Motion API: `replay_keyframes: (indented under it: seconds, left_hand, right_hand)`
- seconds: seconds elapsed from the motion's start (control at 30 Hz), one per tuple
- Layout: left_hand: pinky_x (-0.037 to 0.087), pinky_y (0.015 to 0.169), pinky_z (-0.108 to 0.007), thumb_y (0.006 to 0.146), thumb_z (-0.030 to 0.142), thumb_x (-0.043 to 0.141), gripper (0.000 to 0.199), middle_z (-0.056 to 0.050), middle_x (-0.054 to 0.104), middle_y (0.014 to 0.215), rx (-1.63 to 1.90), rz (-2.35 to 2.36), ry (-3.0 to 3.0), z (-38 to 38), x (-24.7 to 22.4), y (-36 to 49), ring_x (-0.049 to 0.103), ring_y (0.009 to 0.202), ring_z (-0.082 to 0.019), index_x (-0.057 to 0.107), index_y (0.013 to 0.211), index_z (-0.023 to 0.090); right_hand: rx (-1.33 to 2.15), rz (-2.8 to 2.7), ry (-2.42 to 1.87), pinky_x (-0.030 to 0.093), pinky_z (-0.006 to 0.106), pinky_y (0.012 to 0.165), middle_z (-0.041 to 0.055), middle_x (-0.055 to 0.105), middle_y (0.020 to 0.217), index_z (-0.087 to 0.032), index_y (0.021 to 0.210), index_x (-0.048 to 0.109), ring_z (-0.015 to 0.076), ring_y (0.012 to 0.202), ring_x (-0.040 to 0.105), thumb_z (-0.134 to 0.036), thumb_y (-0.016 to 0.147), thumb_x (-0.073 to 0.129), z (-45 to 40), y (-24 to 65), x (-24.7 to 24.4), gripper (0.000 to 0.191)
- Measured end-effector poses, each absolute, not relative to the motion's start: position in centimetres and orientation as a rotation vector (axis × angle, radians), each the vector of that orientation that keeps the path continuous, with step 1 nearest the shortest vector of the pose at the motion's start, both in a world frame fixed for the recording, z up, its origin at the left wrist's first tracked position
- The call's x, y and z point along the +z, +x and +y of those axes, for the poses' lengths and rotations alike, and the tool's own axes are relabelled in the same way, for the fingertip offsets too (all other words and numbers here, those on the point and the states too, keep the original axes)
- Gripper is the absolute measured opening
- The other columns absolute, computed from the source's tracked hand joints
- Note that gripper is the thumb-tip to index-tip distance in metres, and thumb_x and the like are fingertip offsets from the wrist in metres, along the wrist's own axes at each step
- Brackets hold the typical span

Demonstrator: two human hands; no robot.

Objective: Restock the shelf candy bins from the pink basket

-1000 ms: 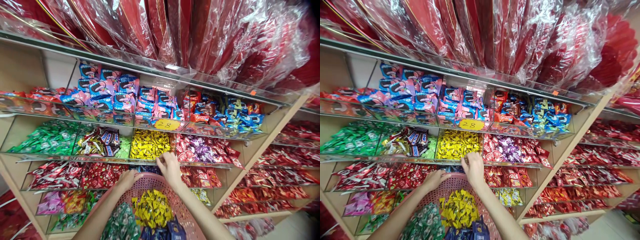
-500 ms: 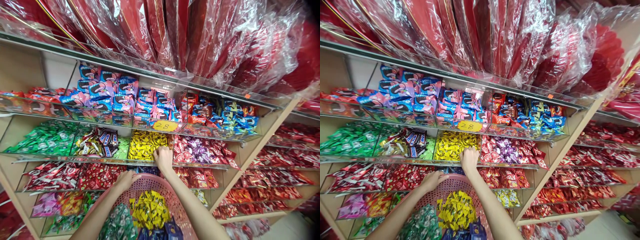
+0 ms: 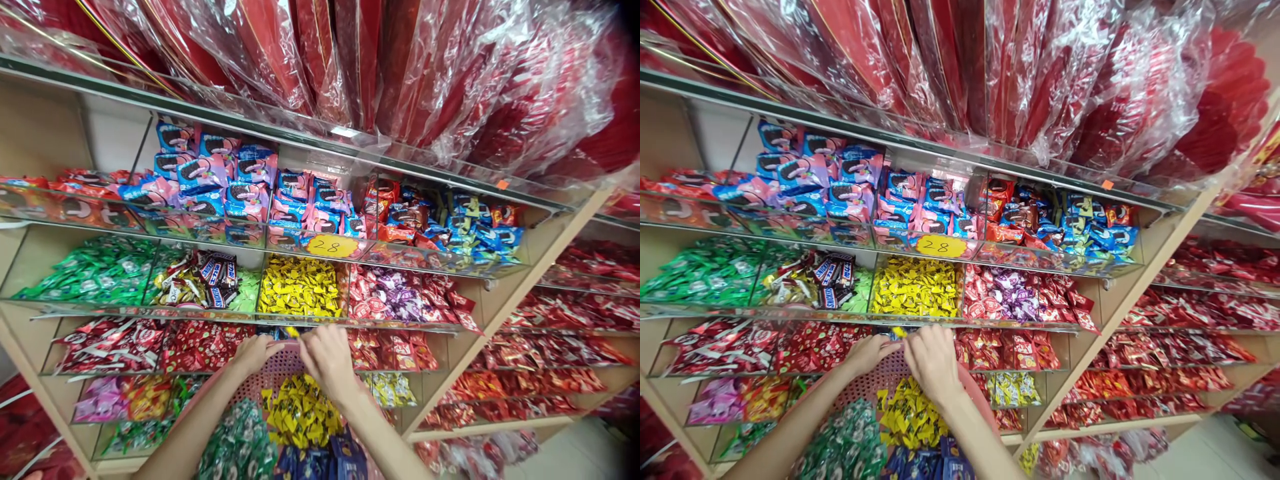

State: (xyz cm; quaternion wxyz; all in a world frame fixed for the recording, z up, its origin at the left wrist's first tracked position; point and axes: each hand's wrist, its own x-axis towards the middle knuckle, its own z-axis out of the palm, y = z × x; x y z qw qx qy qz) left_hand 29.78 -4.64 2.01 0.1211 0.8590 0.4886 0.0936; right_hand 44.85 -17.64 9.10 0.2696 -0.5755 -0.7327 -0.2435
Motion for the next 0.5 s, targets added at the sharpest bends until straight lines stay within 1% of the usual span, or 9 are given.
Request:
replay_keyframes:
  seconds: [0.1, 0.23, 0.5]
  left_hand:
    - [0.038, 0.063, -0.026, 0.076, 0.063, 0.024, 0.054, -0.007, 0.066, 0.084, 0.259, 1.434, 2.511, -4.7, 2.1, 29.8, 0.059, 0.085, -0.024, 0.061, 0.081, 0.024]
    - [0.038, 0.063, -0.026, 0.076, 0.065, 0.022, 0.056, -0.007, 0.066, 0.082, 0.257, 1.434, 2.520, -4.8, 2.2, 29.8, 0.059, 0.085, -0.025, 0.061, 0.079, 0.024]
    - [0.039, 0.064, -0.026, 0.072, 0.070, 0.021, 0.062, -0.007, 0.065, 0.082, 0.264, 1.445, 2.514, -4.5, 1.8, 29.8, 0.059, 0.083, -0.023, 0.061, 0.080, 0.024]
  right_hand:
    - [-0.582, -2.166, -1.520, 0.025, 0.030, 0.066, 0.0035, 0.050, 0.075, -0.020, 0.084, 0.055, 0.0151, 0.074, 0.041, -0.028, 0.088, 0.033, -17.9, 44.3, 6.7, 0.024]
    - [-0.480, -2.279, -1.548, 0.027, 0.030, 0.069, 0.0023, 0.050, 0.075, -0.019, 0.078, 0.052, 0.0150, 0.076, 0.042, -0.026, 0.088, 0.031, -17.0, 44.1, 4.4, 0.024]
    - [-0.387, -2.372, -1.641, 0.030, 0.030, 0.071, 0.0022, 0.053, 0.078, -0.019, 0.076, 0.051, 0.0160, 0.080, 0.044, -0.025, 0.084, 0.041, -14.9, 43.4, 1.7, 0.014]
